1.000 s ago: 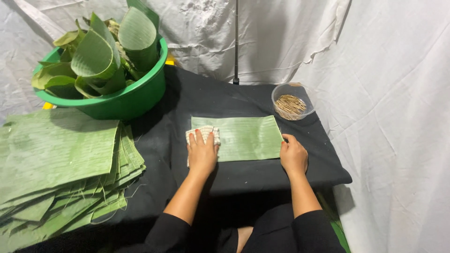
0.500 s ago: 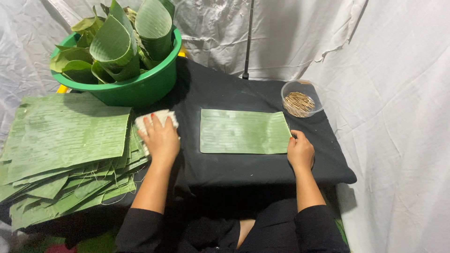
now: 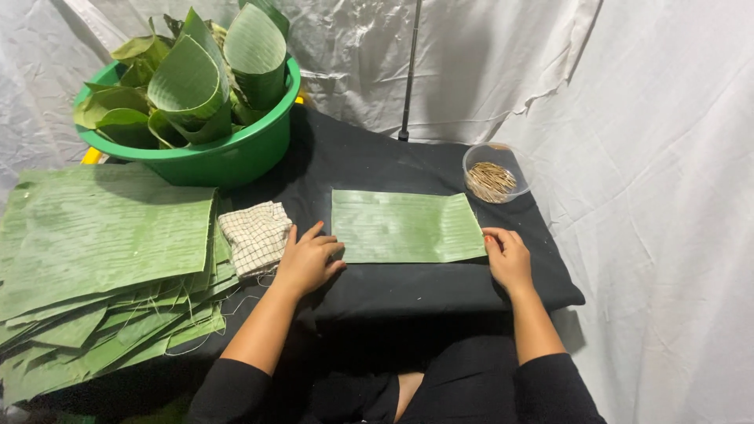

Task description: Wrapping tempeh in banana leaves and securing them with small wooden sticks

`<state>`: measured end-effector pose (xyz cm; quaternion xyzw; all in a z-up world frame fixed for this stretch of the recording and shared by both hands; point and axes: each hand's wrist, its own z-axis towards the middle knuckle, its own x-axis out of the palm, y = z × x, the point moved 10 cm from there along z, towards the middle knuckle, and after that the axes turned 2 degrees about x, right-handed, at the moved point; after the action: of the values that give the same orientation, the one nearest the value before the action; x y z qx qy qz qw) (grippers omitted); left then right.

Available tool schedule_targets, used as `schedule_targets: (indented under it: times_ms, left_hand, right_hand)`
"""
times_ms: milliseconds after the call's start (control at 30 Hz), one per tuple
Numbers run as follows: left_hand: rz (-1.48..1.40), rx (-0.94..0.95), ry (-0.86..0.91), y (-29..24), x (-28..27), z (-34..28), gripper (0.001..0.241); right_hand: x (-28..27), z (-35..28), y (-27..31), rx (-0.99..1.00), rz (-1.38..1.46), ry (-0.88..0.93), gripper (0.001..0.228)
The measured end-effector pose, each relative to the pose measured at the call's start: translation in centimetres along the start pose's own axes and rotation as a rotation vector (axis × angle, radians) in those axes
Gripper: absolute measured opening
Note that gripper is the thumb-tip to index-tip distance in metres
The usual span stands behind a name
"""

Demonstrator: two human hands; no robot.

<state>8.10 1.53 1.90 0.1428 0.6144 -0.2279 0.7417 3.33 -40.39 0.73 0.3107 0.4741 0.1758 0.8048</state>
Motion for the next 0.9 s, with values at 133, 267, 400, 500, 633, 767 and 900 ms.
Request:
schedule_targets:
  times_ms: [133, 267, 400, 500, 633, 767, 900]
  left_hand:
    - [0.015, 0.008, -0.010, 0.2, 1.0, 0.1, 0.033]
    - [0.087, 0.097, -0.187, -0.5, 0.9, 0.0, 0.018]
    - [0.178, 0.174, -0.413, -0.7, 0.8, -0.5, 0.011]
    - [0.165, 0.153, -0.492, -0.7, -0.6, -0.9, 0.007]
    - [0.131, 0.109, -0.526, -0.7, -3.0, -1.4, 0.009]
    - [0.062, 0.060, -0.535, -0.7, -5.5, -1.8, 0.011]
    - [-0.098, 0.025, -0.549, -0.8, -9.0, -2.6, 0.010]
  right_hand:
    - [-2.0, -0.7, 1.6, -0.091, -0.002, 0.083, 0.031]
    - [-2.5, -1.4, 3.3, -0.222, -0.007, 0.196, 0.051]
    - [-2.5, -2.0, 5.1, -0.361, -0.048, 0.133, 0.038]
    - [-2.5, -1.9, 4.6, -0.442, -0.048, 0.015, 0.022]
    - [-3.9, -2.1, 5.0, -0.464, 0.010, -0.040, 0.017]
    - [-6.7, -2.3, 7.2, -0.470, 0.093, -0.063, 0.016]
    - [-9.2, -2.3, 9.1, -0.458, 0.145, -0.070, 0.015]
